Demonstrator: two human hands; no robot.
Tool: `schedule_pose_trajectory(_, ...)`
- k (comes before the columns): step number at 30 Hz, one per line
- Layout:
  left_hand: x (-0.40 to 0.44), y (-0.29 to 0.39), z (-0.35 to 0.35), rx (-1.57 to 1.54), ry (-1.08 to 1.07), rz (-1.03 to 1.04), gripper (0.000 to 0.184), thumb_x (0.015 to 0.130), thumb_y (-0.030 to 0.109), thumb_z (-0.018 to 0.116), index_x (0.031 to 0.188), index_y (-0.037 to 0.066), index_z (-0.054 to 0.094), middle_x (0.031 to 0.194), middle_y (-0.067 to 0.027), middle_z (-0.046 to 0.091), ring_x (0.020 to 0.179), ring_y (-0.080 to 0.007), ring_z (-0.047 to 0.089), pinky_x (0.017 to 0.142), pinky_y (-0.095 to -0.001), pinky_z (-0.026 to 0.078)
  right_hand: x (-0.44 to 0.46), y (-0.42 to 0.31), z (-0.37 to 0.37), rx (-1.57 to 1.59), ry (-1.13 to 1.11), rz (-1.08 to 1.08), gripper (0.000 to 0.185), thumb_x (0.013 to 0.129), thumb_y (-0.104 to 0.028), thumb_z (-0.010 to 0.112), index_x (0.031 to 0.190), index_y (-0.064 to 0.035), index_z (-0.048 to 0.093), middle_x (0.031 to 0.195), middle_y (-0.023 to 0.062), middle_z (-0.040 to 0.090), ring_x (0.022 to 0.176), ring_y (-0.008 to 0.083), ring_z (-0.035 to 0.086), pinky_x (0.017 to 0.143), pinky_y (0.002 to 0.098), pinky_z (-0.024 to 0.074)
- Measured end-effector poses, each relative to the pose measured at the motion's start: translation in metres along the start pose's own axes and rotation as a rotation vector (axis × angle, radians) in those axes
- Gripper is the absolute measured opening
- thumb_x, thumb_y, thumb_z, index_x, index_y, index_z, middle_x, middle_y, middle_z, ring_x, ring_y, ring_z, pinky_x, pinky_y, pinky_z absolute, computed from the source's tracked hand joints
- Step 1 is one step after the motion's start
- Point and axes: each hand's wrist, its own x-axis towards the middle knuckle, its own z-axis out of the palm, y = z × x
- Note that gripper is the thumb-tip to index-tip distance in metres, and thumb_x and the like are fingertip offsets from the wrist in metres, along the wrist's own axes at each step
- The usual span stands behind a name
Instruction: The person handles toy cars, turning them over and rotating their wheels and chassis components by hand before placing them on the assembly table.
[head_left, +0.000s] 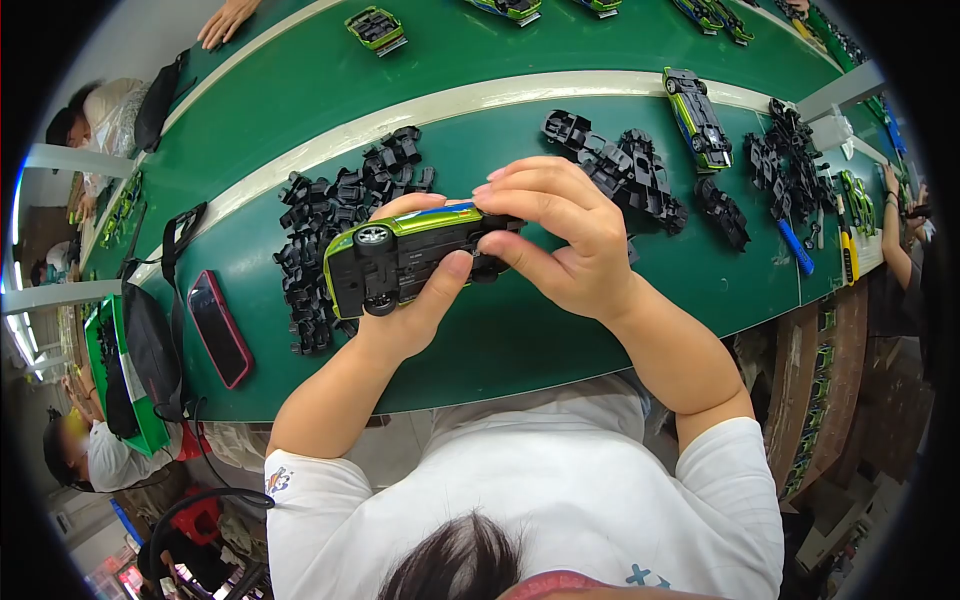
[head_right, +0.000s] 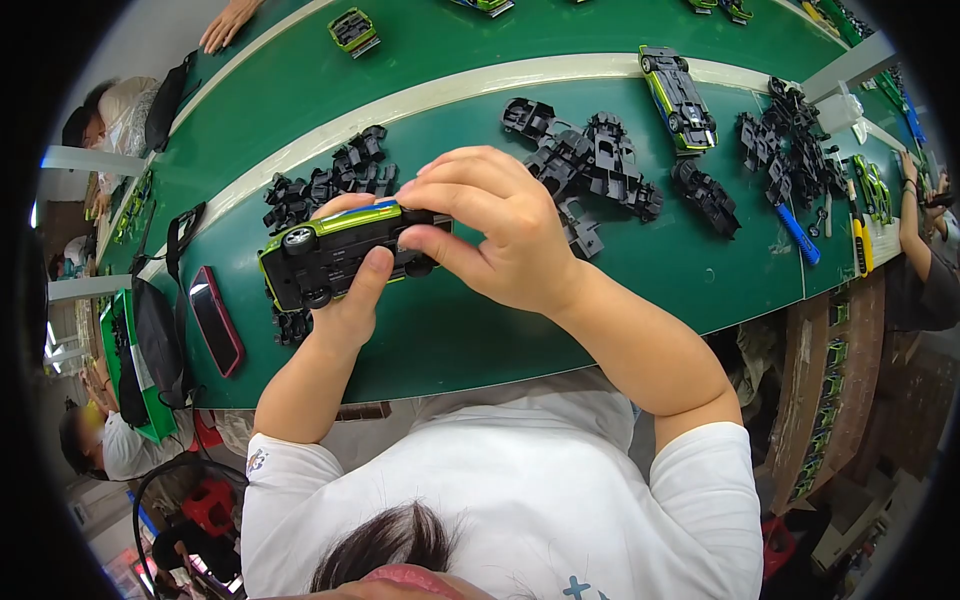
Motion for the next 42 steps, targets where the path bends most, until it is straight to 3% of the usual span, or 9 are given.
schedule_pose_trajectory(4, 0.001, -0.004, 0.0, -0.002, -0.036, 0.069, 0.048, 0.085, 0.012, 0.068, 0.124, 0.0, 0.042, 0.112, -0.0143, 0.06, 0.098, -0.0188, 0.061, 0.084, -0.0304, 0.051, -0.002, 0.002, 0.001, -0.021, 0.023, -0.046, 0.019, 0.072, -0.01, 0.075, 0.089, -0.0054, 0.068, 0.088, 0.0067, 0.068, 0.085, 0.0261, 0.063, 0.075, 0.0357, 0.0506)
schedule_pose_trajectory(6, 0.001, -0.005, 0.0, -0.003, -0.033, 0.092, 0.049, 0.085, 0.012, 0.068, 0.124, 0.0, 0.042, 0.111, -0.0142, 0.06, 0.099, -0.0188, 0.061, 0.084, -0.0305, 0.051, -0.004, 0.004, 0.0, 0.002, 0.002, -0.048, 0.028, 0.07, -0.015, 0.078, 0.094, -0.0055, 0.067, 0.092, 0.0073, 0.067, 0.089, 0.0271, 0.063, 0.077, 0.0368, 0.05)
schedule_pose_trajectory(10, 0.001, 0.006, 0.002, -0.266, 0.122, -0.186, 0.044, 0.085, 0.015, 0.068, 0.121, 0.001, 0.048, 0.106, -0.0109, 0.061, 0.094, -0.0164, 0.062, 0.079, -0.0316, 0.054, 0.004, -0.005, -0.005, -0.007, -0.019, 0.001, 0.054, 0.062, -0.027, 0.084, 0.108, -0.0055, 0.062, 0.105, 0.0086, 0.064, 0.099, 0.0296, 0.059, 0.083, 0.0392, 0.048)
schedule_pose_trajectory(15, 0.003, 0.002, -0.002, -0.264, 0.156, -0.215, 0.04, 0.085, 0.017, 0.068, 0.117, 0.002, 0.052, 0.101, -0.0095, 0.062, 0.091, -0.0143, 0.06, 0.08, -0.0306, 0.053, -0.006, -0.004, 0.003, -0.019, -0.126, -0.016, 0.084, 0.052, -0.024, 0.087, 0.125, -0.0092, 0.049, 0.115, 0.0066, 0.06, 0.109, 0.029, 0.055, 0.092, 0.0407, 0.0414)
schedule_pose_trajectory(24, 0.003, -0.001, 0.0, -0.221, 0.149, -0.185, 0.04, 0.084, 0.016, 0.069, 0.116, 0.001, 0.052, 0.101, -0.0092, 0.062, 0.09, -0.0133, 0.06, 0.08, -0.0292, 0.051, -0.007, -0.002, 0.006, -0.011, -0.068, -0.016, 0.074, 0.053, -0.013, 0.084, 0.119, -0.0092, 0.053, 0.111, 0.0059, 0.06, 0.105, 0.0279, 0.057, 0.088, 0.0399, 0.0431)
schedule_pose_trajectory(42, 0.001, -0.005, 0.002, -0.198, 0.147, -0.151, 0.039, 0.084, 0.014, 0.069, 0.116, 0.0, 0.05, 0.101, -0.0083, 0.061, 0.091, -0.0118, 0.059, 0.079, -0.0273, 0.05, -0.008, -0.002, 0.007, -0.036, -0.072, -0.028, 0.077, 0.052, -0.013, 0.085, 0.121, -0.0095, 0.051, 0.11, 0.0067, 0.061, 0.105, 0.0291, 0.056, 0.087, 0.0402, 0.0436)
